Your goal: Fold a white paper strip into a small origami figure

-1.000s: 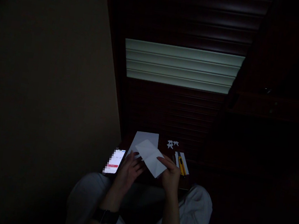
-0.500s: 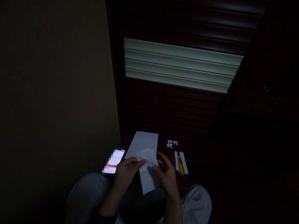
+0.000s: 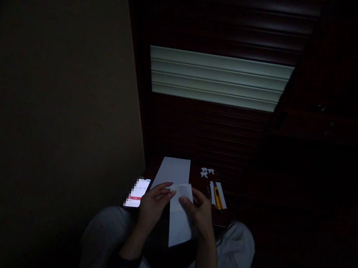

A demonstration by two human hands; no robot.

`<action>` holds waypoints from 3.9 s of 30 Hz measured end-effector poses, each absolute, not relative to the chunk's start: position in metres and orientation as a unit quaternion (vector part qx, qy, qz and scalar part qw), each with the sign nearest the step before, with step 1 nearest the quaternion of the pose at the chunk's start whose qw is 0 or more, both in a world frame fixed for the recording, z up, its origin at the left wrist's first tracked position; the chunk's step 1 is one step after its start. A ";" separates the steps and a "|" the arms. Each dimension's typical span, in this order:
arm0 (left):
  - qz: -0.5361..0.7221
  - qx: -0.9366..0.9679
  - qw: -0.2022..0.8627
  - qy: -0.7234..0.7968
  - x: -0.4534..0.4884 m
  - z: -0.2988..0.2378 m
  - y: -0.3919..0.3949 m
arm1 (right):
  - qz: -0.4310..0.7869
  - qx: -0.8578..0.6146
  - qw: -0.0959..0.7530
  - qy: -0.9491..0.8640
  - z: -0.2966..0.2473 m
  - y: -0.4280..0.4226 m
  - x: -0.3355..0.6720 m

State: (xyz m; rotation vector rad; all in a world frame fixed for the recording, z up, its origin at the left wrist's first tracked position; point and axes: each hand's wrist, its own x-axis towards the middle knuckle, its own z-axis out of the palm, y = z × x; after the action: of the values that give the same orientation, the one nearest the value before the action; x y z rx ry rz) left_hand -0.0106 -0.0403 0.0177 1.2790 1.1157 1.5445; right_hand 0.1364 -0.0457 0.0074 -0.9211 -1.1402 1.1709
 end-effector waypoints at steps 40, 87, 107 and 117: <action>0.577 0.566 0.386 0.445 -0.009 0.019 -0.044 | 0.471 -0.441 0.579 -0.499 0.010 -0.050 0.141; 0.578 0.574 0.350 0.462 -0.011 0.023 -0.045 | 0.465 -0.442 0.596 -0.482 0.021 -0.053 0.136; 0.571 0.578 0.364 0.455 -0.014 0.023 -0.045 | 0.463 -0.465 0.639 -0.402 0.011 -0.048 0.136; 0.573 0.587 0.367 0.439 -0.015 0.019 -0.045 | 0.472 -0.450 0.653 -0.385 0.011 -0.047 0.136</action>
State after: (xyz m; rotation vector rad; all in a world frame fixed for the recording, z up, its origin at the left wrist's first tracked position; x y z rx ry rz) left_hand -0.0148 -0.0446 0.0188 1.5080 1.1283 1.4728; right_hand 0.1360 -0.0474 0.0110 -1.0221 -0.8730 1.0707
